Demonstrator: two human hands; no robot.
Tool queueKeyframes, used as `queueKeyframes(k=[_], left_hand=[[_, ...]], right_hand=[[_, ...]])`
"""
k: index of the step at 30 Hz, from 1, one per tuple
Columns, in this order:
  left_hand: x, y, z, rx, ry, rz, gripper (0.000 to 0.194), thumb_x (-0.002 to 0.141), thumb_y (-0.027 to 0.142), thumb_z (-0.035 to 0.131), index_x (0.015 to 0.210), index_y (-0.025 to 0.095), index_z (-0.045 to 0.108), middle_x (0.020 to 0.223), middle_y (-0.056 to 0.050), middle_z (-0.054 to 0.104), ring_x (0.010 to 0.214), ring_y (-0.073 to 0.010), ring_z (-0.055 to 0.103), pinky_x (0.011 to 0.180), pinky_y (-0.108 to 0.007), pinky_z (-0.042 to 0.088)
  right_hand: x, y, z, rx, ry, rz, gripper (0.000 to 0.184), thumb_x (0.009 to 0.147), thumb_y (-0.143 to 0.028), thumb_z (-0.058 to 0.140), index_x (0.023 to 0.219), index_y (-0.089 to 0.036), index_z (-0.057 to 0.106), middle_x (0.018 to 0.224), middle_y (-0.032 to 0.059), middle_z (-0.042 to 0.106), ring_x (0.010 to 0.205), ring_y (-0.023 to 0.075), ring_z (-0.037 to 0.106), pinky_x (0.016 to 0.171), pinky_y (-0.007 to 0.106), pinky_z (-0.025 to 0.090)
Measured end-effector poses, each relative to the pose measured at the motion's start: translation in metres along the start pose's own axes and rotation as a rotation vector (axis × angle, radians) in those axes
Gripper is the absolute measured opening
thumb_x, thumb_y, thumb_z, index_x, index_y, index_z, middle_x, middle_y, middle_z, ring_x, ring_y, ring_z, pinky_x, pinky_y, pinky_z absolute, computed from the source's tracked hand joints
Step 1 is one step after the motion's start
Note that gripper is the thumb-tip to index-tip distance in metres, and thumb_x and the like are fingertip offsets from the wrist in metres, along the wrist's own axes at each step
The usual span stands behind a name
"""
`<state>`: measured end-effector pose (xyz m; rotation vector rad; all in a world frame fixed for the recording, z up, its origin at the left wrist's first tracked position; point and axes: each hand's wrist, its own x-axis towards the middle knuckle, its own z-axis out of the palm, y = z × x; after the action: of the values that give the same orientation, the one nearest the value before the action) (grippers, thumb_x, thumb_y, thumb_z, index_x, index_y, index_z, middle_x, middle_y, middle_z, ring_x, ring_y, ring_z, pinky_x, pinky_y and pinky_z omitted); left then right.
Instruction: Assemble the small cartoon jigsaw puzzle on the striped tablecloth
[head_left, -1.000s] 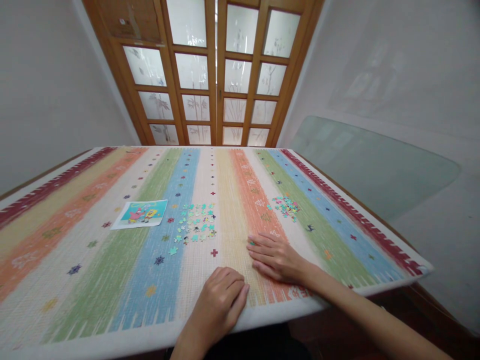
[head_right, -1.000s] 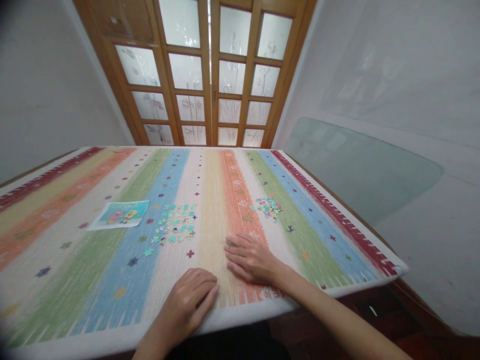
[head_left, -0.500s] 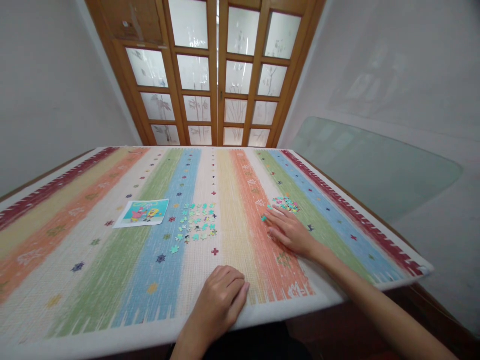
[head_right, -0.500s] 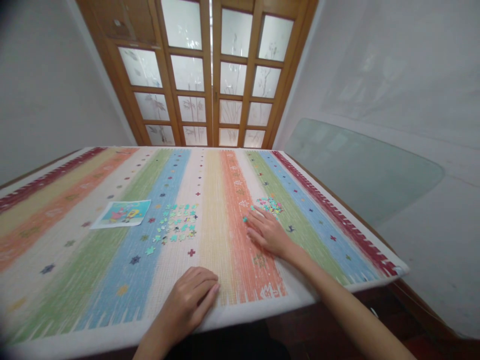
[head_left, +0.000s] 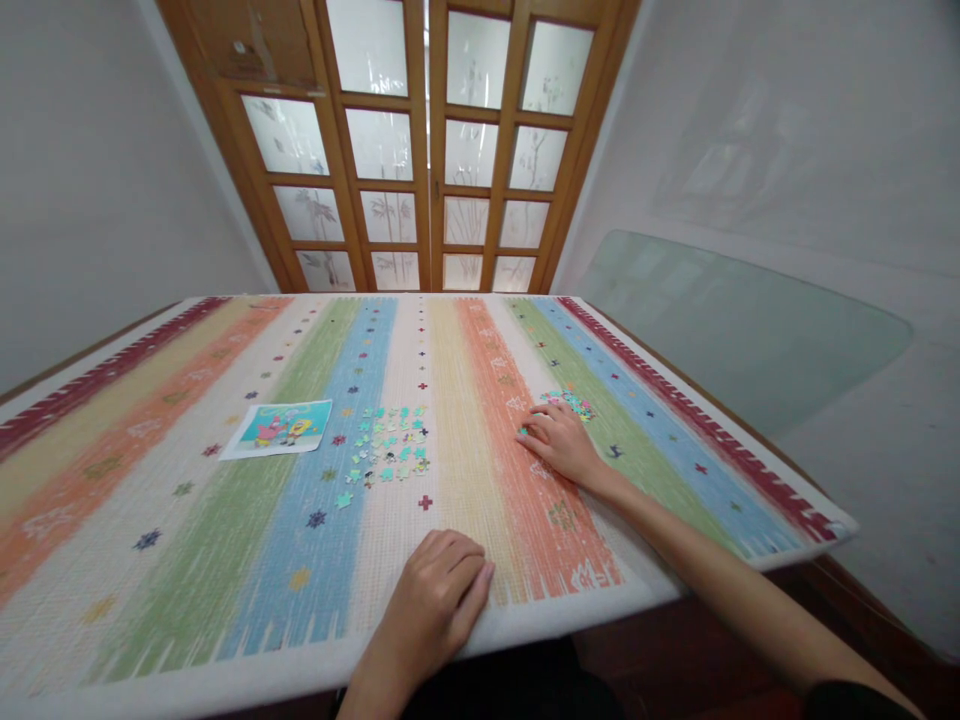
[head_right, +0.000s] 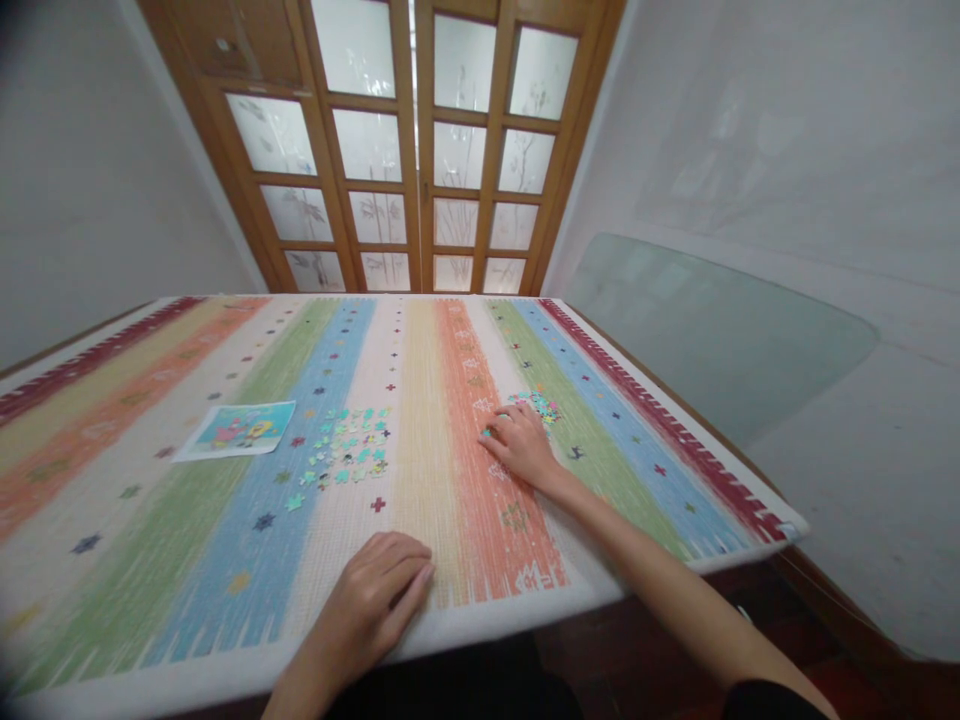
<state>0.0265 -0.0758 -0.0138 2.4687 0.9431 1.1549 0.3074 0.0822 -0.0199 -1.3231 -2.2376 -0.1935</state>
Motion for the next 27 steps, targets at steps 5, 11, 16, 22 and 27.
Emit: queueKeyframes(k=[5, 11, 16, 22, 27], left_hand=[[-0.002, 0.000, 0.002, -0.008, -0.002, -0.011, 0.020, 0.102, 0.013, 0.048, 0.089, 0.016, 0.062, 0.084, -0.006, 0.069, 0.079, -0.0213, 0.063, 0.072, -0.037, 0.051], [-0.002, -0.001, 0.003, -0.017, 0.004, -0.009, 0.019, 0.102, 0.013, 0.049, 0.089, 0.016, 0.062, 0.084, -0.006, 0.069, 0.078, -0.0208, 0.062, 0.073, -0.037, 0.051], [-0.002, -0.001, 0.002, -0.011, 0.003, 0.004, 0.019, 0.102, 0.013, 0.048, 0.090, 0.016, 0.063, 0.084, -0.006, 0.069, 0.079, -0.0208, 0.062, 0.073, -0.037, 0.051], [0.000, 0.000, 0.001, -0.014, 0.030, 0.023, 0.019, 0.102, 0.012, 0.048, 0.091, 0.017, 0.063, 0.083, -0.006, 0.069, 0.078, -0.0207, 0.063, 0.072, -0.036, 0.051], [0.001, 0.001, -0.001, -0.017, 0.038, 0.034, 0.020, 0.101, 0.012, 0.049, 0.089, 0.016, 0.063, 0.082, -0.005, 0.069, 0.077, -0.0201, 0.063, 0.071, -0.036, 0.051]], right_hand=[[0.010, 0.012, 0.004, -0.019, -0.020, 0.066, 0.019, 0.093, -0.037, 0.067, 0.099, -0.024, 0.080, 0.117, 0.0090, 0.075, 0.108, 0.0311, 0.062, 0.096, 0.048, 0.045], [0.011, 0.021, 0.000, -0.073, -0.058, 0.085, 0.015, 0.092, -0.030, 0.067, 0.089, -0.028, 0.082, 0.104, 0.0054, 0.080, 0.105, 0.0299, 0.065, 0.096, 0.048, 0.043], [0.012, 0.026, -0.007, -0.152, -0.125, 0.127, 0.017, 0.092, -0.029, 0.065, 0.094, -0.028, 0.082, 0.106, 0.0059, 0.079, 0.110, 0.0289, 0.065, 0.098, 0.045, 0.043], [0.015, 0.033, -0.017, -0.192, -0.183, 0.109, 0.018, 0.092, -0.027, 0.064, 0.094, -0.027, 0.082, 0.106, 0.0064, 0.079, 0.113, 0.0298, 0.065, 0.099, 0.044, 0.043], [0.016, 0.037, -0.013, -0.169, -0.203, -0.012, 0.025, 0.098, -0.028, 0.057, 0.112, -0.030, 0.078, 0.115, 0.0053, 0.077, 0.117, 0.0278, 0.064, 0.107, 0.048, 0.038]])
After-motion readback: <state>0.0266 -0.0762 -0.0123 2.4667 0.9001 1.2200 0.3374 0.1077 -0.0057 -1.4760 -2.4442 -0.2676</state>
